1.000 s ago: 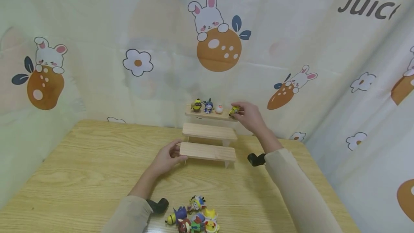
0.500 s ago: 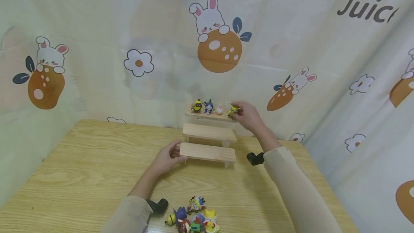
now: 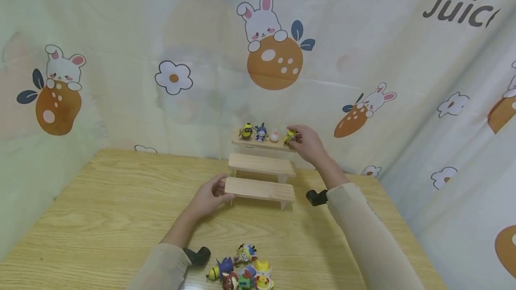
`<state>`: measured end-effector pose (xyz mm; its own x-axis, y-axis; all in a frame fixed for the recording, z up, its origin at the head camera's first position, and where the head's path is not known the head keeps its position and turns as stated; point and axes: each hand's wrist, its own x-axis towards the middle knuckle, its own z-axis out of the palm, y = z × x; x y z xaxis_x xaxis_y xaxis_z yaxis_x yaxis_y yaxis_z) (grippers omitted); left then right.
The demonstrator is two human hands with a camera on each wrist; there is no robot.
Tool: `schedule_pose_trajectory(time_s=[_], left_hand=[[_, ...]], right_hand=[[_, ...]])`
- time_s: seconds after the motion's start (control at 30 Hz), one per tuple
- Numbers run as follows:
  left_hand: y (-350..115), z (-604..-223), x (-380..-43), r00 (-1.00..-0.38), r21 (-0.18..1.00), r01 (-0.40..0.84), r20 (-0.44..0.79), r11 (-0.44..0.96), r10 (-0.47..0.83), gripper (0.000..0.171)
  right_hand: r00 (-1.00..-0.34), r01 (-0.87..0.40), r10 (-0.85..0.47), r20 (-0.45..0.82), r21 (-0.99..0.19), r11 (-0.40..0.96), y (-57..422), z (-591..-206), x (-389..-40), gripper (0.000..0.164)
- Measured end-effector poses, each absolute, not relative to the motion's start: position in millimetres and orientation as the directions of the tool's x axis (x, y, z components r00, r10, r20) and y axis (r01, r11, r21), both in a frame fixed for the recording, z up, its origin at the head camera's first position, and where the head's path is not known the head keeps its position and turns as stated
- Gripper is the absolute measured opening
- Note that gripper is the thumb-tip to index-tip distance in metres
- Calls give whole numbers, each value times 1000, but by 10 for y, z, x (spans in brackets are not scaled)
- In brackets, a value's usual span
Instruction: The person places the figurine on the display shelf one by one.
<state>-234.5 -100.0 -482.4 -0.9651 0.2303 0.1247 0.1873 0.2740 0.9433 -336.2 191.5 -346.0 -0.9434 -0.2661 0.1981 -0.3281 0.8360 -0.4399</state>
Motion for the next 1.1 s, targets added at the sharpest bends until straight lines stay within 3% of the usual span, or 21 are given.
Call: schedule_pose_trajectory(time_s=[0.23, 0.67, 1.1], left_hand=[[-1029, -5179, -2580, -964, 941, 198, 136, 276, 230, 70], [-1030, -5175, -2568, -958, 937, 217, 151, 273, 242, 72], [-1027, -5141, -2544, -964, 946, 198, 140, 257, 227, 71]], right_hand=[[-947, -319, -267, 176, -478, 818, 1920, -3460, -3366, 50], [-947, -321, -269, 175, -482, 815, 1917, -3448, -3355, 53], [-953, -300, -244, 179, -452, 840, 2042, -3448, -3205, 71]])
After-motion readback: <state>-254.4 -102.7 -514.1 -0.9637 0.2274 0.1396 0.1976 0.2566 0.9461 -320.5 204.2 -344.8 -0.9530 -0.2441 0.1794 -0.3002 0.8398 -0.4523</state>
